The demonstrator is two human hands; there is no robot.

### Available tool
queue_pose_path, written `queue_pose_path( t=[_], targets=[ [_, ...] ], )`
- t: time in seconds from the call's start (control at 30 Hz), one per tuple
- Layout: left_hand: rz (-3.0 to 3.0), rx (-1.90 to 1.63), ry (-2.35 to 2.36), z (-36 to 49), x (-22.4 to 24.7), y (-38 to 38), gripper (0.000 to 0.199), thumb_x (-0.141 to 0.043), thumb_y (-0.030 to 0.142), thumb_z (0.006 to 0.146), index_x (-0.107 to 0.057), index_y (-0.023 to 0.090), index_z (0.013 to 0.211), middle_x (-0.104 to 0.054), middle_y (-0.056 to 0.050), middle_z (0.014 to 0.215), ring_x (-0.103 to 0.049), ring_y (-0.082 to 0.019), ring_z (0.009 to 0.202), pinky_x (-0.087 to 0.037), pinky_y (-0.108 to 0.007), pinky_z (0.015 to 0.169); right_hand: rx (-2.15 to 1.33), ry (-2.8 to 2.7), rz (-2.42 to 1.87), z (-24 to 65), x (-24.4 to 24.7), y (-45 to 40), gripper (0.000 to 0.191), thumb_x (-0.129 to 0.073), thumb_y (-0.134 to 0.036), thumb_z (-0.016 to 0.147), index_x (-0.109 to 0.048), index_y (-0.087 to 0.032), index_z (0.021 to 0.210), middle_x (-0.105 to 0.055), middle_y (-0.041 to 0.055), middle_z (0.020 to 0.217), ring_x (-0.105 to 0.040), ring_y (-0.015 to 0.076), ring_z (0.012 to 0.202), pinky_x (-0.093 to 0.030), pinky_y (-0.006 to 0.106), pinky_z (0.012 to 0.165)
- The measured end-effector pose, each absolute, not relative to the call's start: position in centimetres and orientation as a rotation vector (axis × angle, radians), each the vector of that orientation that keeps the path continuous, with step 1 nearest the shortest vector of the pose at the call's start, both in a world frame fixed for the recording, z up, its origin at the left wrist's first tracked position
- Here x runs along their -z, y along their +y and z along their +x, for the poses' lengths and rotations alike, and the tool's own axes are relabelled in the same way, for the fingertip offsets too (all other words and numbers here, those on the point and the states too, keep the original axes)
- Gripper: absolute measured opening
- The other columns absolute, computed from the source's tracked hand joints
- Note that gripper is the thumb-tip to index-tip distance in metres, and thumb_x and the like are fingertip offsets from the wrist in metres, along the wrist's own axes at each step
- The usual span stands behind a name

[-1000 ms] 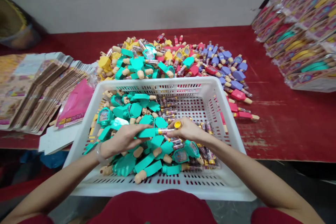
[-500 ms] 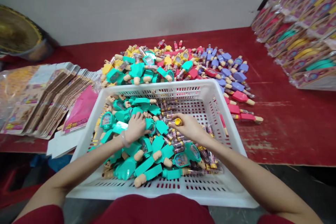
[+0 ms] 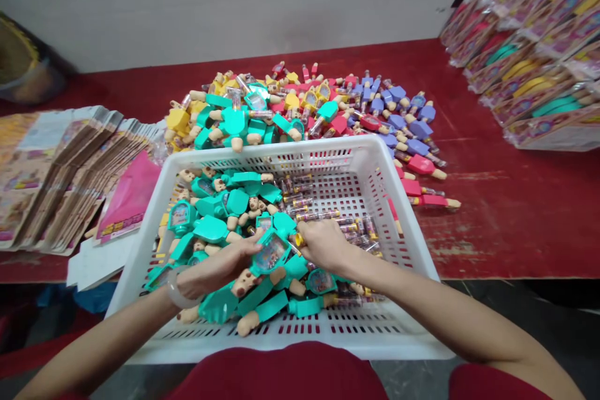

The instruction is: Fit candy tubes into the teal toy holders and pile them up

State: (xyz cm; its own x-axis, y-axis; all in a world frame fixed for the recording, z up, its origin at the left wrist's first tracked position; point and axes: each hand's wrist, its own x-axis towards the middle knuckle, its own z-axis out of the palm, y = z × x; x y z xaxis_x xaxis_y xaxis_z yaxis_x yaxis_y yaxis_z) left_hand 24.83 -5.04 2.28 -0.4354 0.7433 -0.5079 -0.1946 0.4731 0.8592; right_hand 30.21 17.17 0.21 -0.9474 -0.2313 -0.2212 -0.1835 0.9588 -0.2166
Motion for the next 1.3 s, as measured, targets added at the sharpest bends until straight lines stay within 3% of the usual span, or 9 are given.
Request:
queue_pose_path(
  t=[0.1,0.27,0.53,0.77,0.93,1.03,1.17,1.3],
  targets=[
    [0.494,-1.093,1.663,25.1,-3.5,-5.3,0.05,-0.06,0.051,0.081,-0.055,0.022,0.122,-0.062,-0.002,0.09,-0.058,-0.016,0.077,-0.047,-0.028,0.067,0.233,2.937,-0.422,30.5,0.0,16.7,0.012,-0.054,-0.018,0.071,-0.061,-0.015,0.08,-0.067,0.0057,0.07,-0.053,0.0165,0.058,-0.016,0.03,0.055],
    [0.407,-1.018,1.565,25.3,-4.7,-5.2,0.051,-0.056,0.06,0.081,-0.056,0.019,0.111,-0.047,0.006,0.061,-0.046,-0.008,0.044,-0.036,-0.019,0.041,0.232,3.182,-0.762,31.6,0.8,16.1,0.01,-0.051,-0.014,0.076,-0.058,-0.016,0.069,-0.06,0.0037,0.059,-0.048,0.0153,0.052,-0.018,0.032,0.056],
    [0.092,-1.028,1.066,24.8,-3.4,-5.0,0.037,-0.057,0.051,0.084,-0.064,0.015,0.092,-0.069,-0.005,0.084,-0.034,-0.002,0.032,-0.019,-0.019,0.029,0.114,3.261,-0.876,33.1,0.2,15.3,0.015,-0.048,-0.007,0.076,-0.057,-0.017,0.07,-0.057,0.0034,0.058,-0.045,0.0174,0.054,-0.019,0.033,0.057],
    [0.019,-1.025,0.912,24.7,-2.9,-4.6,0.035,-0.059,0.047,0.082,-0.06,0.014,0.073,-0.069,-0.005,0.074,-0.035,-0.005,0.029,-0.015,-0.022,0.027,0.037,3.289,-0.86,33.8,-0.4,14.9,0.017,-0.049,-0.005,0.074,-0.053,-0.019,0.064,-0.056,0.0035,0.055,-0.045,0.0177,0.051,-0.022,0.033,0.059],
    [0.128,-1.003,1.0,24.9,-3.4,-4.8,0.033,-0.061,0.046,0.082,-0.059,0.014,0.077,-0.067,-0.004,0.074,-0.037,-0.004,0.03,-0.016,-0.021,0.027,0.005,3.267,-0.828,34.3,-1.1,14.5,0.014,-0.052,-0.008,0.073,-0.053,-0.018,0.063,-0.057,0.0043,0.055,-0.048,0.018,0.05,-0.021,0.033,0.057],
    [0.216,-0.983,1.14,25.4,-3.9,-4.9,0.035,-0.06,0.049,0.082,-0.058,0.015,0.082,-0.06,0.0,0.064,-0.035,-0.004,0.03,-0.013,-0.02,0.029,0.021,3.158,-0.731,34.6,-1.4,14.3,0.01,-0.055,-0.009,0.071,-0.055,-0.017,0.065,-0.061,0.0053,0.057,-0.053,0.0187,0.051,-0.023,0.032,0.056],
    [0.33,-0.977,1.4,26.5,-4.1,-4.8,0.039,-0.058,0.056,0.081,-0.054,0.017,0.086,-0.045,0.006,0.054,-0.038,-0.005,0.035,-0.022,-0.017,0.033,0.043,2.95,-0.605,34.6,-1.1,14.1,0.006,-0.056,-0.012,0.073,-0.059,-0.016,0.069,-0.065,0.0072,0.06,-0.058,0.0195,0.052,-0.026,0.03,0.054],
    [0.63,-0.971,1.703,27.0,-3.7,-4.7,0.041,-0.05,0.058,0.086,-0.053,0.017,0.088,-0.053,0.002,0.068,-0.049,-0.009,0.051,-0.038,-0.02,0.046,0.061,2.873,-0.559,33.7,-1.0,14.4,0.009,-0.055,-0.012,0.076,-0.063,-0.014,0.079,-0.069,0.0105,0.07,-0.062,0.021,0.061,-0.031,0.03,0.055]
  ],
)
